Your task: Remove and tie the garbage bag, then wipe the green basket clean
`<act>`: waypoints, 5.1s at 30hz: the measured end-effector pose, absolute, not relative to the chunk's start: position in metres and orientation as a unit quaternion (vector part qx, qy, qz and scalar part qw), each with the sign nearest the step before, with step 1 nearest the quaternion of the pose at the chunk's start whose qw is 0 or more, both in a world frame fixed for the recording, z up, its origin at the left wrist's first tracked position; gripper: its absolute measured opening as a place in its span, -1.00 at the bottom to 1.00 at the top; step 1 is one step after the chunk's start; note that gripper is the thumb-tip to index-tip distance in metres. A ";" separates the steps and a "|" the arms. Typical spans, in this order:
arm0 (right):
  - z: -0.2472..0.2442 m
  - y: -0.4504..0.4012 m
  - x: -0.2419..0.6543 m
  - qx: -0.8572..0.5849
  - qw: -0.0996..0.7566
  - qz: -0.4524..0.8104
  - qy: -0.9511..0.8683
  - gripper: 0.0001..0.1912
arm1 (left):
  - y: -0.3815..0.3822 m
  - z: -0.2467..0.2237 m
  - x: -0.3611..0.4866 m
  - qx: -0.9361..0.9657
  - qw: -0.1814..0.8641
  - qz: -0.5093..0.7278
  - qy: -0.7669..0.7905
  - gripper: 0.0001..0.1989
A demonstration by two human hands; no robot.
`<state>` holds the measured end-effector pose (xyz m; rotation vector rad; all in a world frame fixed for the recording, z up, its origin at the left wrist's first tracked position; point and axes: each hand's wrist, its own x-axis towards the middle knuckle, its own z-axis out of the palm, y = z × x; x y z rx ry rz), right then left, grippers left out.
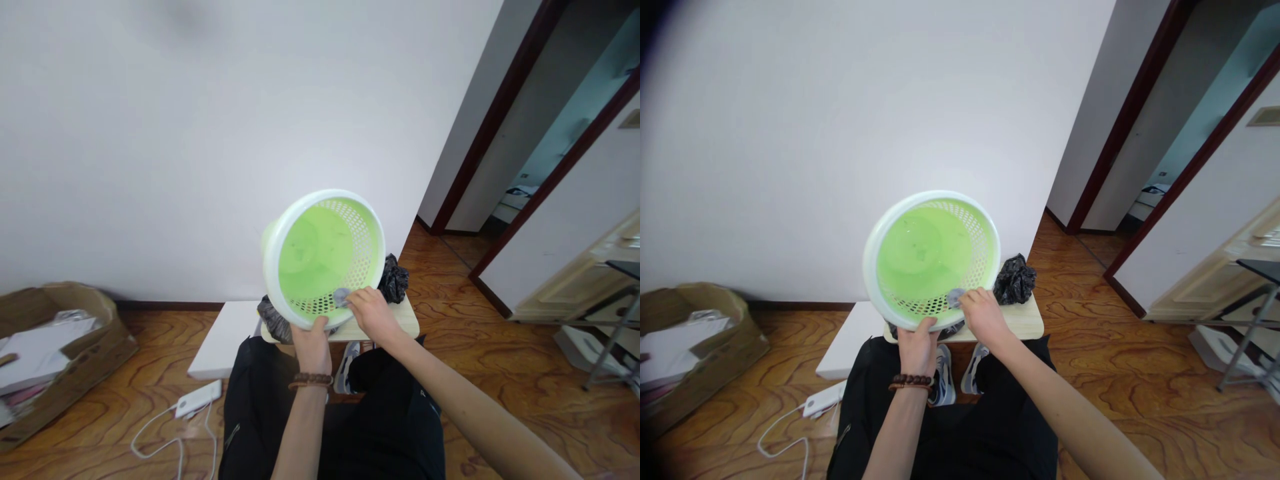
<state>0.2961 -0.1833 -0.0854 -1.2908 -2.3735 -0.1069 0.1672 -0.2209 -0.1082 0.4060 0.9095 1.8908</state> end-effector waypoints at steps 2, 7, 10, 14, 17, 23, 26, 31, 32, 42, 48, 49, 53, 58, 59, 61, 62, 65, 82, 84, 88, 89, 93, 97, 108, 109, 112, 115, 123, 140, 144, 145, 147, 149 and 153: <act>-0.078 -0.175 0.306 -0.497 0.219 -0.084 -0.836 -0.74 | -0.220 -0.106 0.167 0.157 0.477 0.780 0.373 -0.34; -0.082 -0.176 0.307 -0.500 0.230 -0.060 -0.833 -0.73 | -0.219 -0.108 0.166 0.161 0.480 0.774 0.381 -0.35; -0.094 -0.187 0.295 -0.446 0.218 -0.006 -0.868 -0.73 | -0.218 -0.111 0.165 0.155 0.503 0.766 0.370 -0.34; -0.094 -0.185 0.297 -0.461 0.178 -0.047 -0.868 -0.75 | -0.217 -0.114 0.164 0.133 0.559 0.742 0.344 -0.34; -0.086 -0.174 0.309 -0.513 0.153 -0.119 -0.836 -0.75 | -0.219 -0.117 0.165 0.133 0.619 0.707 0.315 -0.36; -0.087 -0.176 0.318 -0.523 0.128 -0.127 -0.833 -0.76 | -0.224 -0.121 0.166 0.157 0.673 0.671 0.269 -0.38; -0.088 -0.182 0.316 -0.517 0.139 -0.099 -0.839 -0.73 | -0.224 -0.121 0.163 0.169 0.665 0.676 0.268 -0.37; -0.082 -0.180 0.316 -0.499 0.144 -0.053 -0.853 -0.67 | -0.222 -0.123 0.161 0.176 0.659 0.680 0.268 -0.32; -0.083 -0.179 0.316 -0.493 0.143 -0.042 -0.857 -0.67 | -0.222 -0.124 0.161 0.173 0.660 0.680 0.270 -0.32; -0.107 -0.182 0.300 -0.444 0.129 -0.013 -0.887 -0.76 | -0.222 -0.129 0.159 0.168 0.657 0.676 0.289 -0.33; -0.084 -0.175 0.312 -0.513 0.145 -0.133 -0.835 -0.75 | -0.227 -0.112 0.167 0.181 0.615 0.711 0.289 -0.34; -0.083 -0.176 0.309 -0.521 0.152 -0.125 -0.831 -0.75 | -0.227 -0.111 0.168 0.182 0.609 0.715 0.290 -0.35; -0.091 -0.191 0.281 -0.485 0.172 -0.032 -0.857 -0.73 | -0.226 -0.112 0.167 0.189 0.594 0.725 0.292 -0.40; -0.092 -0.197 0.282 -0.425 0.186 -0.018 -0.886 -0.70 | -0.224 -0.115 0.162 0.192 0.580 0.733 0.299 -0.38; -0.090 -0.193 0.291 -0.433 0.184 -0.039 -0.881 -0.70 | -0.224 -0.115 0.162 0.186 0.576 0.736 0.302 -0.37; -0.086 -0.184 0.309 -0.462 0.184 -0.076 -0.864 -0.71 | -0.224 -0.114 0.162 0.175 0.567 0.742 0.311 -0.35; -0.085 -0.180 0.316 -0.479 0.186 -0.087 -0.853 -0.71 | -0.224 -0.114 0.163 0.173 0.565 0.743 0.315 -0.34; -0.089 -0.178 0.319 -0.502 0.195 -0.063 -0.840 -0.70 | -0.223 -0.113 0.165 0.173 0.564 0.742 0.318 -0.34; -0.089 -0.177 0.311 -0.500 0.181 -0.022 -0.846 -0.69 | -0.221 -0.111 0.165 0.174 0.570 0.736 0.321 -0.35; -0.095 -0.184 0.298 -0.469 0.207 0.054 -0.857 -0.69 | -0.221 -0.111 0.164 0.175 0.580 0.731 0.315 -0.36; -0.086 -0.187 0.287 -0.395 0.234 0.185 -0.869 -0.68 | -0.222 -0.112 0.161 0.182 0.599 0.721 0.296 -0.38; -0.081 -0.186 0.289 -0.377 0.226 0.205 -0.875 -0.67 | -0.222 -0.112 0.161 0.183 0.603 0.719 0.291 -0.39; -0.073 -0.180 0.298 -0.320 0.187 0.176 -0.912 -0.65 | -0.223 -0.111 0.162 0.177 0.611 0.720 0.278 -0.39; -0.084 -0.180 0.299 -0.342 0.173 0.064 -0.922 -0.69 | -0.223 -0.112 0.164 0.171 0.609 0.719 0.289 -0.37; -0.072 -0.175 0.322 -0.414 0.131 0.046 -0.900 -0.65 | -0.222 -0.112 0.162 0.181 0.586 0.729 0.303 -0.35; -0.073 -0.175 0.321 -0.397 0.133 0.071 -0.905 -0.66 | -0.222 -0.111 0.162 0.180 0.586 0.729 0.304 -0.34; -0.074 -0.175 0.319 -0.370 0.155 0.082 -0.912 -0.72 | -0.222 -0.111 0.161 0.173 0.586 0.729 0.309 -0.33; -0.072 -0.174 0.320 -0.351 0.182 0.072 -0.916 -0.78 | -0.222 -0.112 0.160 0.171 0.592 0.726 0.306 -0.33; -0.081 -0.174 0.318 -0.319 0.186 0.116 -0.922 -0.71 | -0.221 -0.112 0.160 0.178 0.596 0.725 0.297 -0.33; -0.103 -0.183 0.305 -0.294 0.257 0.091 -0.916 -0.67 | -0.220 -0.118 0.161 0.186 0.593 0.728 0.289 -0.40; -0.101 -0.181 0.303 -0.271 0.261 0.070 -0.924 -0.69 | -0.219 -0.118 0.158 0.189 0.587 0.733 0.287 -0.39; -0.098 -0.177 0.311 -0.268 0.251 0.055 -0.929 -0.69 | -0.219 -0.117 0.158 0.189 0.582 0.736 0.289 -0.38; -0.092 -0.165 0.331 -0.279 0.235 0.018 -0.931 -0.70 | -0.219 -0.115 0.157 0.186 0.572 0.742 0.296 -0.38; -0.089 -0.155 0.349 -0.308 0.230 -0.020 -0.923 -0.68 | -0.219 -0.113 0.157 0.185 0.563 0.745 0.307 -0.37; -0.100 -0.158 0.343 -0.346 0.241 -0.033 -0.906 -0.68 | -0.220 -0.113 0.160 0.191 0.568 0.740 0.306 -0.37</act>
